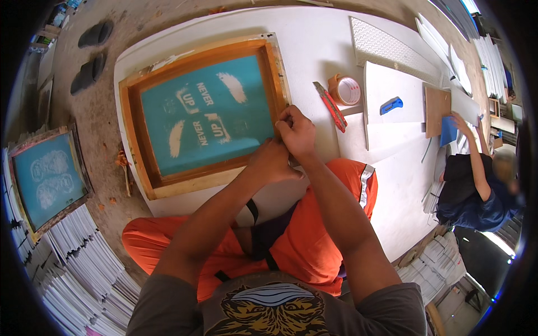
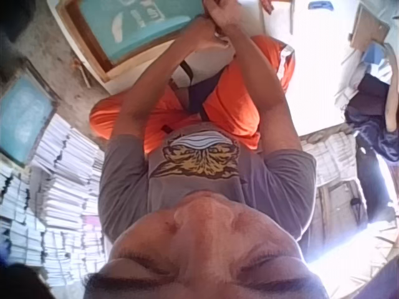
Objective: The person sits on the floor and applies masking tape to the edges of a wooden screen printing frame. They use a utility knife to cut the tape and smooth it down along the frame's perimeter, preparing the screen for printing.
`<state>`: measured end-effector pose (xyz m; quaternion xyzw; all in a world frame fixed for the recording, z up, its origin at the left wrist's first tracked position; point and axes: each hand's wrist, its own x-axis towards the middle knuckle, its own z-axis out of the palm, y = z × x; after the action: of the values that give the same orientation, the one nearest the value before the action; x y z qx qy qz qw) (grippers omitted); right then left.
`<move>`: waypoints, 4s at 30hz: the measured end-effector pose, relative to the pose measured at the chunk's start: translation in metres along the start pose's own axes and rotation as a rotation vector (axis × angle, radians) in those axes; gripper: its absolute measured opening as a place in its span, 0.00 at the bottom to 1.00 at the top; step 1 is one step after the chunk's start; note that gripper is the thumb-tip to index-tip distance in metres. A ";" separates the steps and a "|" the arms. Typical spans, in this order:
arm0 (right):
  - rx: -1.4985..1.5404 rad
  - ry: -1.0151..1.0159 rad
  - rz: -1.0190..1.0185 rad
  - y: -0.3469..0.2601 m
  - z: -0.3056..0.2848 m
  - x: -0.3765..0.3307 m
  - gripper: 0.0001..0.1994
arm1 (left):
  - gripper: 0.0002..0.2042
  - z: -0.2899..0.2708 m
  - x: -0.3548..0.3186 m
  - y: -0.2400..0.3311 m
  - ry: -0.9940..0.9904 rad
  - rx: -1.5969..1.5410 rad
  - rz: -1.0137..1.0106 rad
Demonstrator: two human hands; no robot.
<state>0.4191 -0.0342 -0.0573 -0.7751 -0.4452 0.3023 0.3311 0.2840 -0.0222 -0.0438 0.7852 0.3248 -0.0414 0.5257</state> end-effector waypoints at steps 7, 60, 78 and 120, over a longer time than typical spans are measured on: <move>0.203 -0.051 0.096 0.012 -0.004 0.004 0.07 | 0.33 -0.045 -0.043 -0.032 0.142 -0.365 -0.137; -0.965 -0.738 -0.274 -0.104 0.117 -0.031 0.09 | 0.23 -0.103 -0.278 -0.186 0.809 0.093 -0.629; -0.964 -0.801 -0.342 -0.089 0.102 -0.037 0.10 | 0.25 -0.112 -0.271 -0.195 0.810 0.041 -0.675; -0.302 -0.676 -0.734 -0.151 0.227 -0.135 0.19 | 0.32 -0.127 -0.273 -0.187 0.703 -0.042 -0.743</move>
<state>0.1151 -0.0405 -0.0512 -0.4661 -0.8083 0.3324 0.1376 -0.0689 0.0032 -0.0259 0.5724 0.7398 0.0477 0.3503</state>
